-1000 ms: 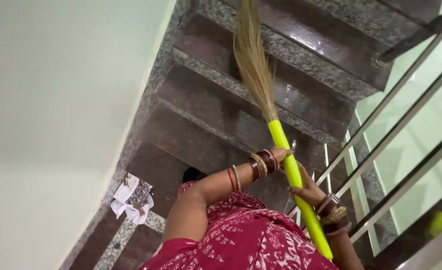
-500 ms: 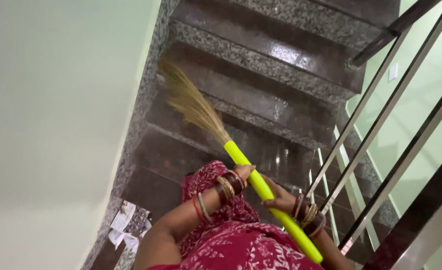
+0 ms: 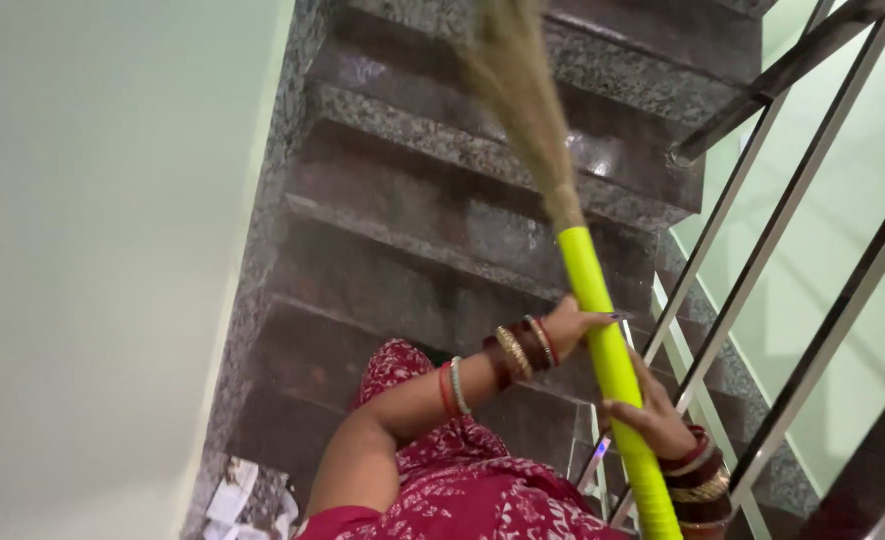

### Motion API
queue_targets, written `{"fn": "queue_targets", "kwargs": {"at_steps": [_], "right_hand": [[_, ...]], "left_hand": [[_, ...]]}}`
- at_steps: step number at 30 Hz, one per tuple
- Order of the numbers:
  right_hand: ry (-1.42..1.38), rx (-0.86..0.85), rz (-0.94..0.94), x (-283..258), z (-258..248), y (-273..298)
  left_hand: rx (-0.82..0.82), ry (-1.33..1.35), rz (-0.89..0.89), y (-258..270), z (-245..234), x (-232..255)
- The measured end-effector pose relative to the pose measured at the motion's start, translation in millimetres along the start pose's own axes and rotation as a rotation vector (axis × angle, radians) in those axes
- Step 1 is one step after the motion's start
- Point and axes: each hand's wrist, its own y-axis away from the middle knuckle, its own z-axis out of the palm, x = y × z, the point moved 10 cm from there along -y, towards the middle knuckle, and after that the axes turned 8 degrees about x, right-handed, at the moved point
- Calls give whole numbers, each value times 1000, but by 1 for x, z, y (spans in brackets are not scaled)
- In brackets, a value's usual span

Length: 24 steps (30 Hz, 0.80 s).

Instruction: The person sweeps the stairs using a broom.

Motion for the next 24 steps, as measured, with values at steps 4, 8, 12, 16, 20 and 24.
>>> {"fn": "queue_targets", "kwargs": {"at_steps": [4,8,12,16,20,24], "right_hand": [[-181,110,-109,-29,-10,-22],[-312,197,-77,-56,-1,-53],[-466,163,-28,-82,13,-102],[-524,87,51,-114,48,-132],[-455,-40,86,-139,85,-169],[-460,-190,25,-160,114,-191]], "left_hand": [[-144,-22,-57,-56,24,24],[-310,5,44,-83,51,67],[-5,-183,-373,-116,16,76],[192,-224,-383,-123,-35,126],[360,-224,-306,-123,-97,173],[334,-15,-211,-120,-130,210]]}}
